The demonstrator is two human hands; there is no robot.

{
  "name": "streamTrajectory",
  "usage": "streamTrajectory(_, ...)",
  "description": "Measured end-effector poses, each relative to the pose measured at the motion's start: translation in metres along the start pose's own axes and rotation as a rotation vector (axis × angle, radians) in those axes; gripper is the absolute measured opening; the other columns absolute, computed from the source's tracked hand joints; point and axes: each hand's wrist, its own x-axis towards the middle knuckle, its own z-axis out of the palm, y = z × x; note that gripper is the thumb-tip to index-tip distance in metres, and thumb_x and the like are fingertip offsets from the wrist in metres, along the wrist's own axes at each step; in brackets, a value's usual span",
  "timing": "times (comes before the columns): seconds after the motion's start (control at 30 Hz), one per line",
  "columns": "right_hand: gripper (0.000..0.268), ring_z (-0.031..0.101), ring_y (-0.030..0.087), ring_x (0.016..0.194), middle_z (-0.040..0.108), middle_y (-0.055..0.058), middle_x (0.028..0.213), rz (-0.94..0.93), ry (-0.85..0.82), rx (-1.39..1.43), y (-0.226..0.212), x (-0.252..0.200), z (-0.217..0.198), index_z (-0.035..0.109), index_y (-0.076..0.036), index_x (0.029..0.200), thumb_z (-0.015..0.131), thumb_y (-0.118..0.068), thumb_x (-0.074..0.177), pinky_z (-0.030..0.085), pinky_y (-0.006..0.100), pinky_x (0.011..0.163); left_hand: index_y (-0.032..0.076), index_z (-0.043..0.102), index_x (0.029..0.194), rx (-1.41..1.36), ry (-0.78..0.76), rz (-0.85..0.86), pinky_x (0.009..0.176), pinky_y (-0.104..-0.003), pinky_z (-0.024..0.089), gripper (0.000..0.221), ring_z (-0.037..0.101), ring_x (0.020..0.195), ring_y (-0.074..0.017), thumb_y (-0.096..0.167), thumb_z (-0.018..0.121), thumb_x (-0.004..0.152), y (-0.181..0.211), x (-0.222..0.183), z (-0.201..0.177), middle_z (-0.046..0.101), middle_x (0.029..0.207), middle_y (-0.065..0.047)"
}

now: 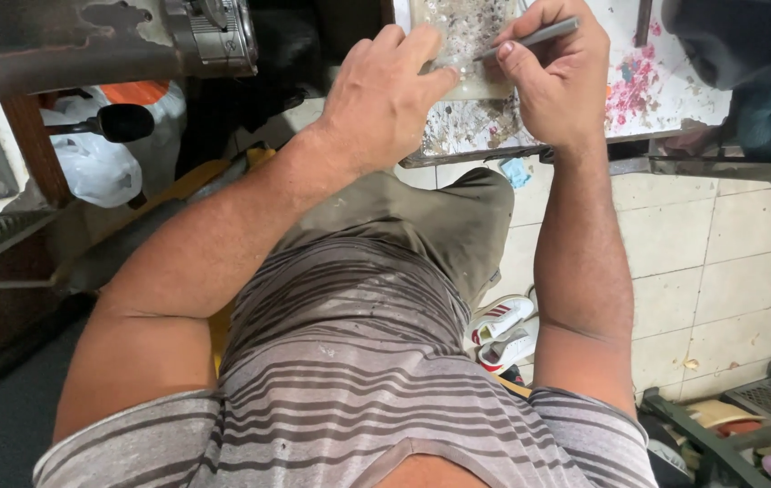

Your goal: Repairing a shoe buckle by applying a reinforcement strip and using a punch and hammer to secure it.

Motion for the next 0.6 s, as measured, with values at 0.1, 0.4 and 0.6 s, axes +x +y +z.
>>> streamTrajectory(0.1,0.016,0.065,0.021,0.088,0.068,0.013,0.102,0.0,-0.017,0.003,0.0,0.0,-0.001,0.054,-0.004,0.11,0.065,0.007,0.105,0.057,0.034,0.076,0.009,0.064,0.087,-0.004,-0.018,-0.023,0.048,-0.043,0.033,0.014,0.043,0.068,-0.0292,0.007,0.051,0.088,-0.001,0.0,0.002,0.045,0.094,-0.009)
streamTrajectory(0.4,0.01,0.065,0.019,0.085,0.072,0.008,0.099,-0.081,-0.11,-0.368,-0.02,0.003,-0.002,0.066,-0.002,0.106,0.068,0.006,0.099,0.051,0.033,0.077,0.009,0.048,0.072,-0.038,0.075,-0.08,0.059,-0.042,0.027,0.017,0.044,0.082,-0.0279,0.007,0.058,0.086,0.01,0.027,-0.022,0.048,0.089,-0.004)
streamTrajectory(0.6,0.039,0.064,0.05,0.085,0.068,0.027,0.102,-0.299,-0.126,-0.66,-0.015,0.006,0.006,0.062,0.008,0.12,0.056,0.007,0.082,0.05,0.053,0.072,0.005,0.062,0.129,-0.576,0.216,-0.051,0.09,-0.043,0.051,0.04,0.064,0.103,-0.0347,-0.003,0.073,0.092,0.023,0.047,-0.004,0.069,0.113,-0.017)
